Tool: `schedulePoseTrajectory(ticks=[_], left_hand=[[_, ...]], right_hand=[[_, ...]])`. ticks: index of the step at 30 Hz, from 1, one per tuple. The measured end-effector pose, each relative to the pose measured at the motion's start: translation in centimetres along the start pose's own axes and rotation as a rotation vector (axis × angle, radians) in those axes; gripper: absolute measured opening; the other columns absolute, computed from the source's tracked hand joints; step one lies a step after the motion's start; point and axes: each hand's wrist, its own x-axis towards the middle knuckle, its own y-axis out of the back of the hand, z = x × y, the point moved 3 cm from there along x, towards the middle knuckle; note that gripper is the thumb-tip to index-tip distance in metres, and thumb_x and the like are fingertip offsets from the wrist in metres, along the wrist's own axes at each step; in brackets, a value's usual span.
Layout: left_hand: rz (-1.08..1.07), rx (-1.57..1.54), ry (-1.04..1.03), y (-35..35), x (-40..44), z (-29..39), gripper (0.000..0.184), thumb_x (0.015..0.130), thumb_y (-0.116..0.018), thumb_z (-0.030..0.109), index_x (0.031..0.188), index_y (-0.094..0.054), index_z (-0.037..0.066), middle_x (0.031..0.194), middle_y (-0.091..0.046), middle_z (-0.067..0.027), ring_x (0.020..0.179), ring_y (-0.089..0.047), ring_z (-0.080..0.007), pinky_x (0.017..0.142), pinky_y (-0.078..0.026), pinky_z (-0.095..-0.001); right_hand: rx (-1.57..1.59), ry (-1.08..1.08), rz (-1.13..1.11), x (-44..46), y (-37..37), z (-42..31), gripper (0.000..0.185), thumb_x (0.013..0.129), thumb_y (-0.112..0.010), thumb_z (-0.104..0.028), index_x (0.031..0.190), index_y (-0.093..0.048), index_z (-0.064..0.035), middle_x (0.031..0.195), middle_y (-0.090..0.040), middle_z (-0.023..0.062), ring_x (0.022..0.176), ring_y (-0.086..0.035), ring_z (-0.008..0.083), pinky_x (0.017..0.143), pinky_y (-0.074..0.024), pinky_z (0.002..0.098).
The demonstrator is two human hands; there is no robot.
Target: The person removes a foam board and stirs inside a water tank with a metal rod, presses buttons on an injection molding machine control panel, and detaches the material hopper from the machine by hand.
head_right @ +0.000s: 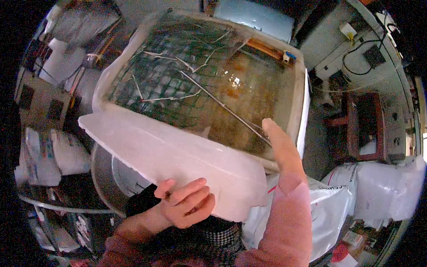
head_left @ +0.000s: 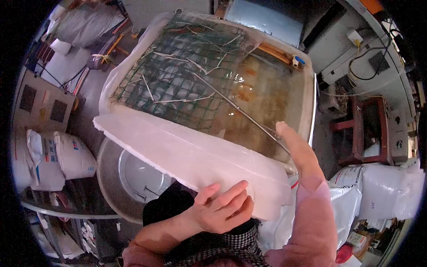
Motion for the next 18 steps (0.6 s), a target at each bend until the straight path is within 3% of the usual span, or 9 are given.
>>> schedulePoseTrajectory(ticks=[2, 3, 5, 9, 11, 13, 15, 17, 18], left_hand=[[0.004, -0.002, 0.009, -0.1, 0.1, -0.2, 0.011, 0.072, -0.062, 0.016, 0.075, -0.059, 0.025, 0.086, -0.060, 0.0071, 0.097, -0.055, -0.0100, 0.095, -0.017, -0.0421], [0.008, -0.008, 0.003, -0.1, 0.1, -0.2, 0.011, 0.071, -0.062, 0.016, 0.075, -0.059, 0.025, 0.087, -0.060, 0.0071, 0.098, -0.055, -0.0100, 0.096, -0.017, -0.0420], [0.012, -0.014, 0.006, -0.2, 0.1, -0.1, 0.010, 0.071, -0.062, 0.016, 0.075, -0.059, 0.025, 0.087, -0.060, 0.0067, 0.098, -0.055, -0.0106, 0.096, -0.017, -0.0422], [0.038, -0.016, 0.008, -0.5, 0.2, -0.2, 0.008, 0.070, -0.062, 0.017, 0.075, -0.059, 0.021, 0.086, -0.059, 0.0052, 0.099, -0.055, -0.0136, 0.097, -0.018, -0.0429], [0.071, -0.027, 0.017, -0.5, 0.3, -0.3, 0.006, 0.071, -0.059, 0.017, 0.076, -0.059, 0.020, 0.085, -0.057, 0.0040, 0.100, -0.055, -0.0139, 0.097, -0.020, -0.0415], [0.097, -0.073, 0.032, -0.3, 0.4, -0.2, 0.006, 0.074, -0.055, 0.016, 0.078, -0.059, 0.016, 0.084, -0.056, 0.0015, 0.101, -0.054, -0.0155, 0.097, -0.020, -0.0407], [0.091, -0.082, 0.031, -0.5, 0.3, -0.3, 0.011, 0.068, -0.060, 0.018, 0.079, -0.060, 0.016, 0.086, -0.056, 0.0012, 0.101, -0.054, -0.0174, 0.097, -0.020, -0.0429], [0.088, -0.083, 0.044, -0.6, 0.2, -0.1, 0.019, 0.061, -0.065, 0.019, 0.079, -0.060, 0.015, 0.088, -0.057, 0.0008, 0.101, -0.054, -0.0201, 0.097, -0.020, -0.0458], [0.095, -0.091, 0.047, -0.7, 0.1, 0.0, 0.021, 0.059, -0.066, 0.018, 0.079, -0.060, 0.014, 0.088, -0.057, 0.0006, 0.102, -0.054, -0.0208, 0.096, -0.021, -0.0466]], right_hand=[[0.036, -0.056, 0.221, -2.6, 2.5, -1.0, 0.024, 0.077, -0.050, -0.004, 0.095, -0.066, -0.0040, 0.098, -0.061, 0.0196, 0.094, -0.060, 0.0325, 0.078, -0.0502, 0.0400], [0.032, -0.053, 0.213, -3.4, 3.4, -1.2, 0.024, 0.077, -0.050, -0.004, 0.095, -0.066, -0.0040, 0.098, -0.061, 0.0196, 0.094, -0.060, 0.0325, 0.078, -0.0502, 0.0400], [-0.220, -0.026, 0.329, -5.0, 6.4, -1.2, 0.025, 0.083, -0.044, -0.011, 0.093, -0.065, -0.0030, 0.100, -0.060, 0.0185, 0.092, -0.061, 0.0288, 0.077, -0.0507, 0.0376], [-0.405, -0.025, 0.541, -11.0, 11.7, 0.0, 0.020, 0.081, -0.048, -0.011, 0.091, -0.062, -0.0016, 0.097, -0.059, 0.0172, 0.089, -0.061, 0.0259, 0.074, -0.0510, 0.0378], [-0.302, 0.035, 0.713, -16.0, 14.4, 0.8, 0.018, 0.076, -0.050, -0.009, 0.089, -0.059, -0.0003, 0.095, -0.057, 0.0172, 0.086, -0.060, 0.0289, 0.074, -0.0503, 0.0381], [-0.068, 0.188, 0.727, -23.2, 16.7, 1.7, 0.020, 0.068, -0.056, -0.008, 0.085, -0.057, 0.0027, 0.093, -0.057, 0.0199, 0.083, -0.057, 0.0369, 0.076, -0.0482, 0.0394], [0.170, 0.326, 0.712, -30.5, 17.5, 3.2, 0.018, 0.066, -0.062, -0.010, 0.078, -0.058, 0.0021, 0.081, -0.058, 0.0209, 0.078, -0.058, 0.0348, 0.071, -0.0470, 0.0389], [0.345, 0.278, 0.663, -38.7, 16.8, 3.9, 0.013, 0.067, -0.060, -0.008, 0.075, -0.058, 0.0020, 0.075, -0.058, 0.0156, 0.069, -0.058, 0.0258, 0.066, -0.0471, 0.0329], [0.386, 0.264, 0.619, -42.3, 15.8, 4.5, 0.011, 0.065, -0.060, -0.002, 0.075, -0.056, 0.0024, 0.070, -0.055, 0.0088, 0.064, -0.055, 0.0146, 0.061, -0.0449, 0.0272]])
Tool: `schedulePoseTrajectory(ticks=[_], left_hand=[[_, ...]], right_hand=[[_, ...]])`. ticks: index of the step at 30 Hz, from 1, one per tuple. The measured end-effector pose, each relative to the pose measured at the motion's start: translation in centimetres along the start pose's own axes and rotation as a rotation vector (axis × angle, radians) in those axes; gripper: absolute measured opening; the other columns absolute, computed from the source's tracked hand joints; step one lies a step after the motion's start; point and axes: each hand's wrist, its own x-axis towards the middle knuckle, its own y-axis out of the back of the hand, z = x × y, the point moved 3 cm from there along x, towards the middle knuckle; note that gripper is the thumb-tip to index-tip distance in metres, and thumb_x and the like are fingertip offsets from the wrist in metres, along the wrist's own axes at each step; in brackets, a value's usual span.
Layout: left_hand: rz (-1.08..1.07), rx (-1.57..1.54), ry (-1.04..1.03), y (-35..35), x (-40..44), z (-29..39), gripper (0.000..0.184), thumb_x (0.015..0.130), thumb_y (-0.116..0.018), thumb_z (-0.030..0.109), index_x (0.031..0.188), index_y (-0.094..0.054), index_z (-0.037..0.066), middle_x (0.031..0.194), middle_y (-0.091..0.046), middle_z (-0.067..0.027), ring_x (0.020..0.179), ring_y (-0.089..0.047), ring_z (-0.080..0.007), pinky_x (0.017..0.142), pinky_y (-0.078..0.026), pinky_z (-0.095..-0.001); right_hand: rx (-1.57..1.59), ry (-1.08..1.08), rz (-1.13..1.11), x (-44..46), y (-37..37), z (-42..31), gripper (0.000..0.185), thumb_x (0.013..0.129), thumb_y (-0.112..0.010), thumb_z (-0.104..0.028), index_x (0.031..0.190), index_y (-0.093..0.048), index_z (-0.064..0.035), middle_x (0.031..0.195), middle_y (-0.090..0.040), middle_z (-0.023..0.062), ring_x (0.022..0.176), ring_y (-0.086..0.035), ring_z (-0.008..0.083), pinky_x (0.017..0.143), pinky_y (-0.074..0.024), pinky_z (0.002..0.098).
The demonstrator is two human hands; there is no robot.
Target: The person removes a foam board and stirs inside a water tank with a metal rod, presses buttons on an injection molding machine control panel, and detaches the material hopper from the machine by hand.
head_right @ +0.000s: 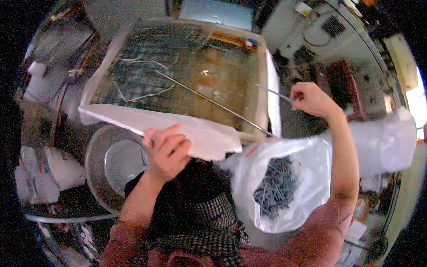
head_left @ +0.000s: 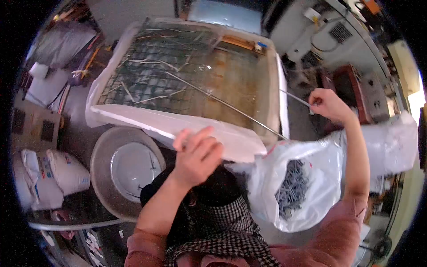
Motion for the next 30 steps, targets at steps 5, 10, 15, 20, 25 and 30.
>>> schedulePoseTrajectory(ticks=[5, 10, 15, 20, 25, 30], left_hand=[[0.013, 0.001, -0.004, -0.3, -0.2, 1.0, 0.025, 0.055, -0.068, 0.012, 0.079, -0.060, 0.012, 0.086, -0.056, -0.0001, 0.102, -0.053, -0.0220, 0.095, -0.024, -0.0484], [0.056, 0.018, -0.037, 0.3, -0.4, 1.8, 0.026, 0.055, -0.069, 0.012, 0.079, -0.060, 0.011, 0.085, -0.056, -0.0011, 0.102, -0.053, -0.0226, 0.096, -0.024, -0.0501], [0.024, 0.004, -0.006, 1.2, -0.5, 2.5, 0.024, 0.057, -0.069, 0.015, 0.078, -0.059, 0.011, 0.085, -0.055, -0.0014, 0.102, -0.053, -0.0237, 0.094, -0.025, -0.0520], [0.002, -0.029, -0.042, 1.6, -1.1, 3.2, 0.019, 0.062, -0.066, 0.019, 0.078, -0.059, 0.012, 0.086, -0.056, -0.0014, 0.100, -0.055, -0.0224, 0.095, -0.022, -0.0500], [-0.022, 0.007, -0.067, 2.4, -0.7, 2.5, 0.009, 0.070, -0.061, 0.015, 0.079, -0.060, 0.015, 0.084, -0.057, 0.0010, 0.101, -0.055, -0.0182, 0.096, -0.022, -0.0451], [-0.046, -0.020, 0.043, 2.8, -0.2, 0.2, 0.008, 0.071, -0.061, 0.012, 0.078, -0.059, 0.017, 0.085, -0.058, 0.0021, 0.102, -0.054, -0.0165, 0.097, -0.021, -0.0444]], right_hand=[[0.116, -0.263, -0.328, -13.8, 0.7, 0.5, 0.015, 0.066, -0.066, -0.007, 0.079, -0.063, -0.0003, 0.071, -0.060, 0.0073, 0.067, -0.058, 0.0160, 0.061, -0.0453, 0.0276], [-0.109, -0.254, -0.198, -15.7, -0.5, -0.1, 0.026, 0.068, -0.067, -0.010, 0.092, -0.063, -0.0001, 0.075, -0.062, 0.0140, 0.066, -0.059, 0.0220, 0.062, -0.0463, 0.0314], [-0.040, -0.086, -0.072, -6.1, -2.8, -2.4, 0.031, 0.073, -0.064, -0.015, 0.100, -0.060, -0.0005, 0.080, -0.063, 0.0170, 0.071, -0.061, 0.0254, 0.066, -0.0472, 0.0330], [-0.506, 0.004, -0.588, 8.1, -16.1, 3.1, 0.047, 0.076, -0.059, -0.038, 0.103, -0.060, -0.0006, 0.098, -0.061, 0.0192, 0.091, -0.059, 0.0318, 0.081, -0.0463, 0.0395], [-0.598, -0.142, -0.721, 14.1, -28.0, 11.2, 0.029, 0.066, -0.063, -0.028, 0.087, -0.068, -0.0088, 0.085, -0.065, 0.0134, 0.080, -0.061, 0.0300, 0.069, -0.0491, 0.0411], [-0.588, -0.166, -0.769, 13.6, -31.6, 13.9, 0.026, 0.068, -0.059, -0.026, 0.080, -0.068, -0.0045, 0.085, -0.064, 0.0170, 0.080, -0.061, 0.0307, 0.071, -0.0475, 0.0418]])
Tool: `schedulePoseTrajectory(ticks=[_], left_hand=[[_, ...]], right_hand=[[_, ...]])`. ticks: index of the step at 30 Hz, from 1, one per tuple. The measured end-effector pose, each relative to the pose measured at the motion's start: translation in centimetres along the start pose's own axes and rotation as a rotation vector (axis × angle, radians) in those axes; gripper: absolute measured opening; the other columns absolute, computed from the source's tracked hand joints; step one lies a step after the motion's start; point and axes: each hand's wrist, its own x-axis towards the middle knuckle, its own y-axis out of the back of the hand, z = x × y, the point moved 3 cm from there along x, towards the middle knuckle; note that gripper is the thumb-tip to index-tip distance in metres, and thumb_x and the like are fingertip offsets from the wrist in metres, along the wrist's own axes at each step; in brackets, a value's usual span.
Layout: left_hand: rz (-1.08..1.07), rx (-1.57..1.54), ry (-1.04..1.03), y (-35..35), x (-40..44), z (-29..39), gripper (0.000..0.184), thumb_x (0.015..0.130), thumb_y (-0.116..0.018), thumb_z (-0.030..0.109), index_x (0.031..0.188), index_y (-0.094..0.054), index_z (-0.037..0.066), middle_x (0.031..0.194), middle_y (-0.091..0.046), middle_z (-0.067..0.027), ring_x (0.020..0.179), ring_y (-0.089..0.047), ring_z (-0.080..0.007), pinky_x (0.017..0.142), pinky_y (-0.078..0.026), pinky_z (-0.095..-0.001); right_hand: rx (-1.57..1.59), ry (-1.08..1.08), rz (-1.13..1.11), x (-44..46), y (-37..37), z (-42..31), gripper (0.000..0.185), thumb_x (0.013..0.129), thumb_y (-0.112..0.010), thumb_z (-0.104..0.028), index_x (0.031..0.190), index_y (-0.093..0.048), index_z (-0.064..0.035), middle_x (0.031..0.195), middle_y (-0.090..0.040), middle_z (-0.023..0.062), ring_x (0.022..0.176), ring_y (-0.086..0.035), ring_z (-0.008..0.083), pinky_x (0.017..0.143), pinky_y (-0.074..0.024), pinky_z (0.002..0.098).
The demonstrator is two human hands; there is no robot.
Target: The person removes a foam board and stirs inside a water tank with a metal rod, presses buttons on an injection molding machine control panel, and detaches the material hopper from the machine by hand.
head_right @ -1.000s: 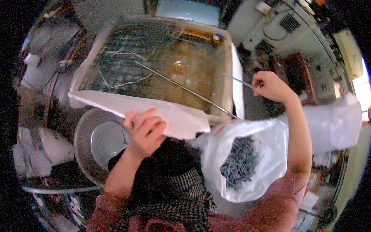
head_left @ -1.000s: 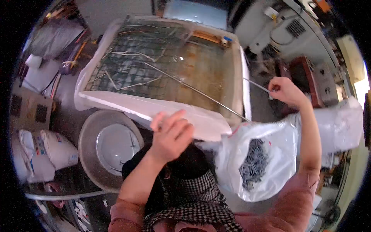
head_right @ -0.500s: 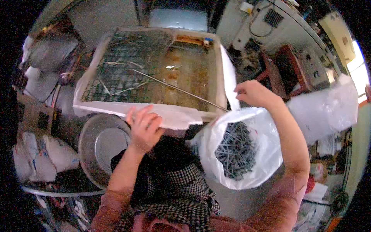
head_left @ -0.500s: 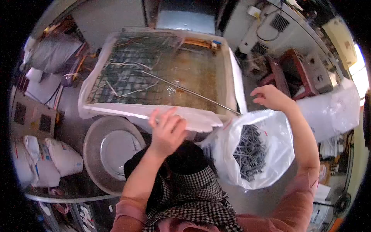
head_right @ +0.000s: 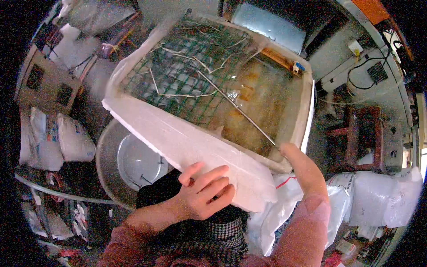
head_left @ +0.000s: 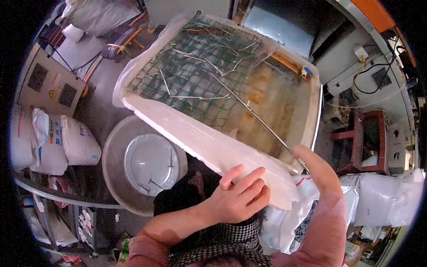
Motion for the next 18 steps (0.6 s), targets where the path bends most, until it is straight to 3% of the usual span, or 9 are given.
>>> schedulePoseTrajectory(ticks=[6, 8, 9, 10, 11, 12, 16, 18], left_hand=[[-0.040, 0.031, -0.058, -0.5, -0.1, 0.2, 0.008, 0.072, -0.061, 0.014, 0.079, -0.059, 0.018, 0.087, -0.058, 0.0017, 0.103, -0.054, -0.0163, 0.096, -0.021, -0.0440], [-0.027, 0.016, -0.047, -0.6, -0.2, 0.2, 0.008, 0.072, -0.062, 0.015, 0.079, -0.060, 0.017, 0.087, -0.058, 0.0015, 0.103, -0.054, -0.0166, 0.096, -0.021, -0.0440], [-0.013, 0.000, -0.030, -0.6, -0.1, 0.1, 0.008, 0.072, -0.062, 0.016, 0.080, -0.060, 0.017, 0.088, -0.058, 0.0013, 0.103, -0.053, -0.0168, 0.096, -0.022, -0.0440], [-0.007, -0.004, -0.035, -0.7, -0.1, 0.1, 0.008, 0.072, -0.062, 0.016, 0.080, -0.060, 0.017, 0.088, -0.058, 0.0013, 0.103, -0.053, -0.0168, 0.096, -0.022, -0.0440], [-0.005, 0.005, -0.036, -0.8, -0.1, 0.0, 0.009, 0.071, -0.061, 0.016, 0.080, -0.060, 0.016, 0.087, -0.057, 0.0013, 0.103, -0.053, -0.0171, 0.096, -0.021, -0.0439], [-0.005, 0.014, -0.038, -0.9, 0.0, 0.0, 0.009, 0.071, -0.061, 0.016, 0.080, -0.060, 0.015, 0.086, -0.056, 0.0012, 0.103, -0.054, -0.0174, 0.096, -0.021, -0.0438], [0.026, 0.010, -0.055, -1.2, 0.1, 0.3, 0.010, 0.070, -0.058, 0.017, 0.079, -0.059, 0.013, 0.083, -0.054, 0.0009, 0.100, -0.054, -0.0177, 0.097, -0.020, -0.0432], [0.032, 0.008, -0.062, -1.2, 0.1, 0.5, 0.010, 0.069, -0.059, 0.017, 0.079, -0.059, 0.013, 0.084, -0.054, 0.0005, 0.101, -0.053, -0.0180, 0.097, -0.020, -0.0439]], right_hand=[[0.063, 0.233, 0.212, 1.6, -1.8, 0.3, 0.025, 0.075, -0.052, -0.021, 0.085, -0.059, 0.0000, 0.083, -0.063, 0.0170, 0.076, -0.060, 0.0307, 0.068, -0.0469, 0.0405], [0.664, 0.063, 0.090, -3.2, 1.5, 0.1, 0.027, 0.081, -0.052, -0.021, 0.102, -0.058, -0.0045, 0.096, -0.061, 0.0179, 0.082, -0.061, 0.0352, 0.073, -0.0487, 0.0408], [0.503, 0.192, 0.242, -3.6, 1.8, 1.6, 0.026, 0.083, -0.050, -0.022, 0.101, -0.057, -0.0046, 0.095, -0.061, 0.0187, 0.082, -0.060, 0.0356, 0.073, -0.0483, 0.0408], [0.470, 0.170, 0.369, -5.2, 2.7, 2.7, 0.025, 0.084, -0.049, -0.023, 0.100, -0.057, -0.0049, 0.094, -0.061, 0.0192, 0.081, -0.060, 0.0356, 0.072, -0.0479, 0.0409], [0.436, 0.142, 0.495, -6.8, 3.7, 3.7, 0.025, 0.086, -0.048, -0.024, 0.100, -0.056, -0.0052, 0.092, -0.061, 0.0198, 0.081, -0.060, 0.0356, 0.072, -0.0475, 0.0410], [0.535, -0.036, 0.599, -11.2, 5.8, 4.3, 0.025, 0.086, -0.047, -0.025, 0.100, -0.056, -0.0057, 0.090, -0.061, 0.0200, 0.081, -0.060, 0.0351, 0.071, -0.0471, 0.0412], [0.634, -0.051, 0.867, -23.0, 7.6, 6.9, 0.026, 0.084, -0.055, -0.022, 0.104, -0.058, -0.0053, 0.086, -0.062, 0.0190, 0.078, -0.061, 0.0317, 0.070, -0.0470, 0.0373], [0.699, -0.045, 0.903, -25.8, 5.7, 9.6, 0.027, 0.083, -0.058, -0.019, 0.106, -0.058, -0.0053, 0.082, -0.062, 0.0175, 0.071, -0.060, 0.0256, 0.067, -0.0460, 0.0333]])
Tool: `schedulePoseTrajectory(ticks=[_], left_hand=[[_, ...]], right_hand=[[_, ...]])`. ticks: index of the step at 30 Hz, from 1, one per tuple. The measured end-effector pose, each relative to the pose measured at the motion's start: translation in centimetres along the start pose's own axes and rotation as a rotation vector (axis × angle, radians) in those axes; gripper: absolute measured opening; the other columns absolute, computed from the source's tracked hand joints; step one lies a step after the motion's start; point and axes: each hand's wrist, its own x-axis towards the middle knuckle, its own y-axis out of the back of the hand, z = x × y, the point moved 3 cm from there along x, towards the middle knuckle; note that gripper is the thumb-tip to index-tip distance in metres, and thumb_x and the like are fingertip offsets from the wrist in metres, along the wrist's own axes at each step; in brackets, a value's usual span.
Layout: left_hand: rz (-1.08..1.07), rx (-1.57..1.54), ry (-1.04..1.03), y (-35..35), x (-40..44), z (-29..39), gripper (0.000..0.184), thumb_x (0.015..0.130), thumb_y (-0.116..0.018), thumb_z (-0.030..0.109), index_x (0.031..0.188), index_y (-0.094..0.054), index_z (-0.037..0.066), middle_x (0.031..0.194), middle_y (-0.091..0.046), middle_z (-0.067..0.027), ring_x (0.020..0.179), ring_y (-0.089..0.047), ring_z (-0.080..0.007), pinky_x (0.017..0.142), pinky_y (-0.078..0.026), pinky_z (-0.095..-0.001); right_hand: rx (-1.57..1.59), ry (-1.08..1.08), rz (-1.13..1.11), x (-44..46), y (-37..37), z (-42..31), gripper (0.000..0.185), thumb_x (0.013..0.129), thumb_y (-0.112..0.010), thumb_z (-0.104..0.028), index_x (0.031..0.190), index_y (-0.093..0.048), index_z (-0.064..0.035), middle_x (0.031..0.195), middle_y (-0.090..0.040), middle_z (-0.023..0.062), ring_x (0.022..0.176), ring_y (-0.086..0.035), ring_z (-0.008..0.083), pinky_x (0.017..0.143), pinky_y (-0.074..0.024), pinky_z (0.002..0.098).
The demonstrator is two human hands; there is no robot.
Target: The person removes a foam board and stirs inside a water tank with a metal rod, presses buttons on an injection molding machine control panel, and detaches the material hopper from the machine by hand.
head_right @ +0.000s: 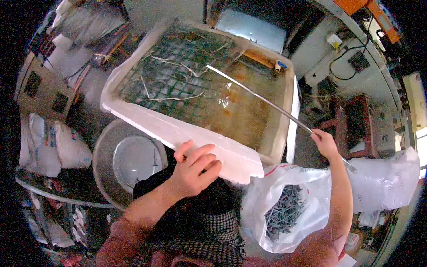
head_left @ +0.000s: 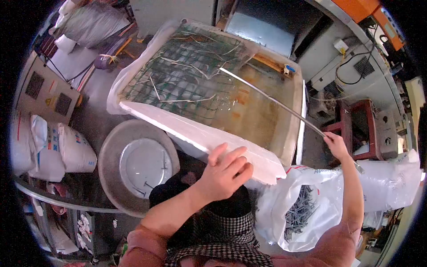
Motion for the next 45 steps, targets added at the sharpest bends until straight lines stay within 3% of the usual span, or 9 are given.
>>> schedulePoseTrajectory(ticks=[2, 12, 19, 21, 29, 31, 41, 43, 45], left_hand=[[0.010, 0.010, 0.005, -0.2, -0.1, 0.1, 0.012, 0.068, -0.062, 0.017, 0.079, -0.059, 0.012, 0.084, -0.054, 0.0001, 0.102, -0.052, -0.0185, 0.098, -0.020, -0.0448], [0.023, 0.037, 0.006, -1.2, -0.5, 0.4, 0.020, 0.065, -0.064, 0.017, 0.084, -0.059, 0.013, 0.085, -0.053, 0.0000, 0.102, -0.052, -0.0193, 0.098, -0.019, -0.0461], [0.003, 0.011, 0.022, -1.3, -0.1, 0.0, 0.021, 0.065, -0.064, 0.018, 0.084, -0.060, 0.013, 0.087, -0.054, -0.0001, 0.102, -0.051, -0.0198, 0.098, -0.020, -0.0463], [0.050, 0.012, 0.027, -1.0, 0.1, 0.1, 0.008, 0.073, -0.056, 0.015, 0.079, -0.058, 0.011, 0.081, -0.053, -0.0018, 0.100, -0.052, -0.0179, 0.096, -0.023, -0.0432], [0.012, 0.038, 0.013, -1.5, -0.2, -0.1, 0.014, 0.066, -0.064, 0.016, 0.079, -0.060, 0.013, 0.085, -0.056, 0.0006, 0.099, -0.054, -0.0187, 0.095, -0.023, -0.0441], [0.007, 0.039, 0.018, -1.7, -0.1, -0.2, 0.013, 0.066, -0.064, 0.015, 0.078, -0.060, 0.013, 0.085, -0.056, 0.0006, 0.098, -0.054, -0.0187, 0.095, -0.023, -0.0438], [0.009, 0.047, 0.017, -2.2, 0.0, -0.3, 0.009, 0.068, -0.062, 0.014, 0.077, -0.060, 0.013, 0.083, -0.057, 0.0004, 0.096, -0.055, -0.0178, 0.096, -0.020, -0.0419], [0.010, 0.051, 0.013, -2.3, 0.0, -0.5, 0.008, 0.068, -0.061, 0.014, 0.077, -0.060, 0.013, 0.083, -0.057, 0.0005, 0.096, -0.055, -0.0176, 0.096, -0.019, -0.0417], [0.013, 0.076, 0.000, -2.3, 0.0, -0.5, 0.012, 0.076, -0.050, 0.019, 0.079, -0.059, 0.013, 0.085, -0.054, -0.0013, 0.104, -0.050, -0.0153, 0.097, -0.021, -0.0399]], right_hand=[[-0.008, -0.147, 0.029, -2.5, 2.7, 0.1, 0.026, 0.083, -0.058, -0.018, 0.104, -0.060, -0.0045, 0.075, -0.061, 0.0140, 0.064, -0.054, 0.0177, 0.064, -0.0441, 0.0303], [-0.220, -0.242, -0.158, -2.7, 1.8, -1.1, 0.027, 0.082, -0.056, -0.026, 0.105, -0.062, -0.0134, 0.095, -0.063, 0.0144, 0.091, -0.059, 0.0324, 0.079, -0.0463, 0.0386], [-0.163, -0.072, -0.208, 4.5, -5.9, 0.0, 0.028, 0.084, -0.052, -0.027, 0.104, -0.061, -0.0095, 0.096, -0.061, 0.0171, 0.091, -0.058, 0.0334, 0.078, -0.0455, 0.0389], [-0.153, -0.010, -0.237, 6.1, -7.7, 0.1, 0.029, 0.084, -0.052, -0.027, 0.106, -0.060, -0.0093, 0.094, -0.061, 0.0184, 0.090, -0.058, 0.0332, 0.077, -0.0455, 0.0385], [-0.071, -0.038, -0.312, 9.1, -12.7, 1.8, 0.032, 0.084, -0.052, -0.031, 0.110, -0.059, -0.0125, 0.095, -0.061, 0.0191, 0.090, -0.059, 0.0337, 0.081, -0.0453, 0.0388], [-0.025, 0.076, -0.271, 9.9, -14.5, 2.7, 0.032, 0.086, -0.050, -0.032, 0.111, -0.059, -0.0148, 0.097, -0.061, 0.0193, 0.091, -0.058, 0.0340, 0.082, -0.0449, 0.0382], [-0.136, 0.054, -0.295, 11.3, -13.7, -0.4, 0.031, 0.087, -0.049, -0.032, 0.114, -0.057, -0.0194, 0.099, -0.061, 0.0168, 0.092, -0.058, 0.0341, 0.083, -0.0450, 0.0388], [-0.126, -0.072, -0.317, 11.2, -13.3, -0.8, 0.033, 0.086, -0.051, -0.032, 0.114, -0.057, -0.0155, 0.105, -0.059, 0.0169, 0.097, -0.056, 0.0324, 0.086, -0.0433, 0.0360], [-0.106, -0.046, -0.313, 11.7, -14.4, 0.1, 0.032, 0.086, -0.051, -0.032, 0.114, -0.057, -0.0166, 0.105, -0.059, 0.0168, 0.097, -0.056, 0.0326, 0.085, -0.0434, 0.0364]])
